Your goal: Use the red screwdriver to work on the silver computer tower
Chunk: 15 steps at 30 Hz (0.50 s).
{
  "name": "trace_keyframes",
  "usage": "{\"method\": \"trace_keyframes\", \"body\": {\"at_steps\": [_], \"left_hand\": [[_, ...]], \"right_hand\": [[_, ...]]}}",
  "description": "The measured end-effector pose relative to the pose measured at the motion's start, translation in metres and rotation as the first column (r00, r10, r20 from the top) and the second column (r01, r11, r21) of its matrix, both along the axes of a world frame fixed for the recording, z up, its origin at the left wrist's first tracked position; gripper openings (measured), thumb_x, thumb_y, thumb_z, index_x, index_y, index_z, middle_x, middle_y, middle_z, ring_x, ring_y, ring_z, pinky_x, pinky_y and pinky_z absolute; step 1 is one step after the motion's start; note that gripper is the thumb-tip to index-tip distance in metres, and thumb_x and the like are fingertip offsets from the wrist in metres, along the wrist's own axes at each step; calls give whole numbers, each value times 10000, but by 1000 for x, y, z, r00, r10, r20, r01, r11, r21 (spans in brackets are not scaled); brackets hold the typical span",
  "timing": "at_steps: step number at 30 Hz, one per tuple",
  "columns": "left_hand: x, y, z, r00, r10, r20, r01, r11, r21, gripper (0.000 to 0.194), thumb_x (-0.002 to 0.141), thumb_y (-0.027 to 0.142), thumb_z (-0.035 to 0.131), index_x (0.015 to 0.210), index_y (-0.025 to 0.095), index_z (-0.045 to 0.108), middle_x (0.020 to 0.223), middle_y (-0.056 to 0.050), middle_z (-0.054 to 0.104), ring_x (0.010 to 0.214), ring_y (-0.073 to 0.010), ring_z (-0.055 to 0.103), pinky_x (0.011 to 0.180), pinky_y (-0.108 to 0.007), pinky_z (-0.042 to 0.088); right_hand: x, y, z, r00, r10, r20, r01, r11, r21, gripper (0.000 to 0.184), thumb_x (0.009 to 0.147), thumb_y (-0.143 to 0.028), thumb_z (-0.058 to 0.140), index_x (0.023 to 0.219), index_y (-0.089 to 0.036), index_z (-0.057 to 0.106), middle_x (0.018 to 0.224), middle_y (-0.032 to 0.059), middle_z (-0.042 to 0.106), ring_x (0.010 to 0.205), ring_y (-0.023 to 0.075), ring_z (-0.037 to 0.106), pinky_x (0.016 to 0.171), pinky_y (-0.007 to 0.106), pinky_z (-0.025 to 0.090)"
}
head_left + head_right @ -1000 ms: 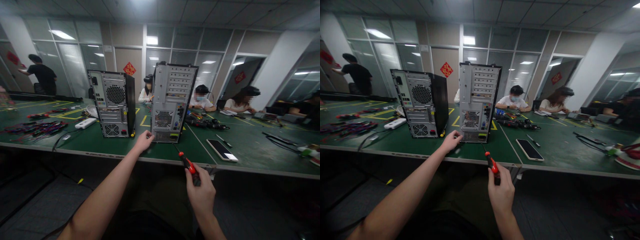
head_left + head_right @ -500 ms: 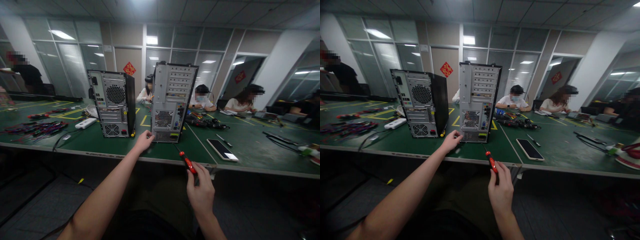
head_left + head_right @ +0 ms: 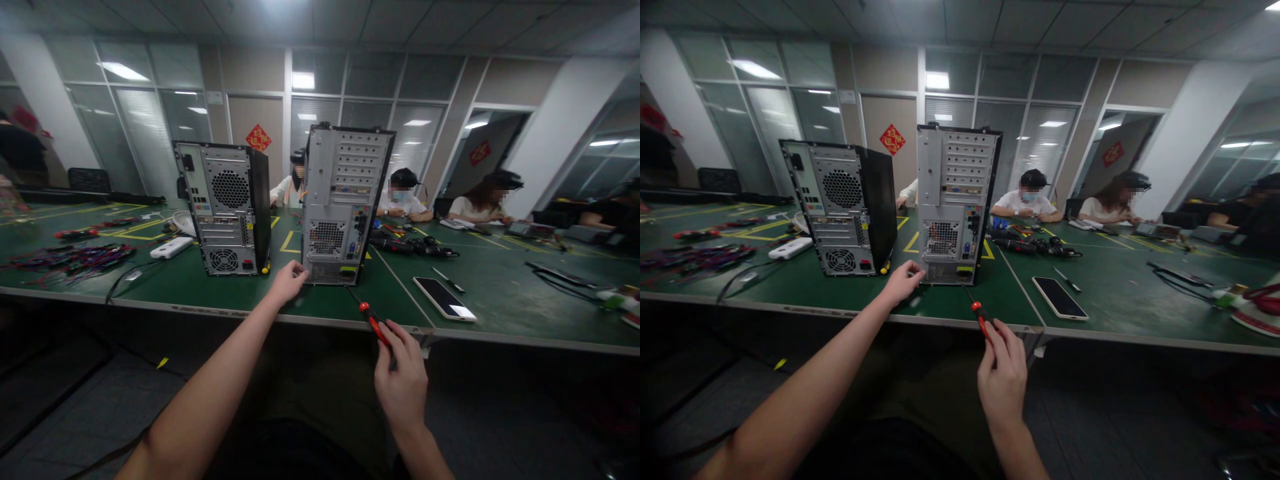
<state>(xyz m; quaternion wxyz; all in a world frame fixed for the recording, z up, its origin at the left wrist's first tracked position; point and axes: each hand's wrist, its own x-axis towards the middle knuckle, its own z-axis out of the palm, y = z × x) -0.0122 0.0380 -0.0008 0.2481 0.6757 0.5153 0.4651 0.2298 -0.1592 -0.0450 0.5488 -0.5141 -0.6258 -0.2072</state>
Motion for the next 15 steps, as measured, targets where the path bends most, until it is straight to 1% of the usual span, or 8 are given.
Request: {"method": "trace_keyframes", "body": {"at_steps": [2,4,6,8,9,10,13,15], "left_hand": [[0,0,0,1000,0,1,0,1000,-2,158,917,364,636,894,212,602,900,-10,693,748,-152,622,681,-263,445],[0,0,0,1000,-2,5,2,1000,-1,160,917,367,636,897,212,603,905,-10,691,742,-151,620,674,-264,441],[0,0,0,1000,-4,8,4,1000,-2,160,917,368,636,901,213,602,903,-9,689,729,-149,616,666,-265,438],[1,-1,1,1000,-4,12,4,1000,-9,157,917,364,635,901,213,597,892,-6,684,705,-144,611,656,-265,436],[1,-2,1,1000,-6,14,6,1000,-14,155,919,361,633,900,213,593,889,-4,683,693,-141,609,653,-265,435],[1,-2,2,1000,-7,17,7,1000,-17,153,920,358,631,898,213,589,886,-3,681,684,-139,608,650,-265,436],[1,-4,3,1000,-2,19,2,1000,-19,148,919,351,632,888,214,584,883,-5,685,695,-142,618,657,-264,443],[1,-4,4,1000,2,14,-2,1000,-15,147,917,352,632,889,214,590,886,-10,690,722,-151,627,669,-267,451]], "right_hand": [[-1,0,1,1000,-2,-29,2,1000,-6,240,1027,-262,606,1236,-196,703,1189,112,732,1100,250,712,982,416,586],[-2,-1,2,997,1,-76,-3,999,-32,225,1003,-330,667,1167,-182,710,1075,96,752,972,234,734,890,374,608],[-2,-1,3,992,4,-128,-13,998,-66,226,985,-376,703,1097,-180,715,979,71,757,818,200,726,772,324,609],[-2,-1,2,988,12,-156,-25,996,-82,228,983,-384,710,1079,-178,717,936,57,752,728,175,702,705,299,598],[-1,-1,2,988,22,-151,-34,996,-80,229,986,-376,705,1097,-176,718,943,59,750,740,177,704,717,301,601],[-1,-1,2,990,34,-134,-43,997,-68,232,993,-361,694,1128,-175,719,975,68,748,793,188,717,758,314,608],[-1,0,0,997,52,-64,-53,998,-27,244,1020,-287,630,1229,-198,720,1161,103,723,1058,234,720,944,381,604],[-1,0,-1,998,46,-31,-46,999,-17,268,1034,-238,579,1259,-222,724,1255,107,701,1154,239,700,1015,405,587]]}}
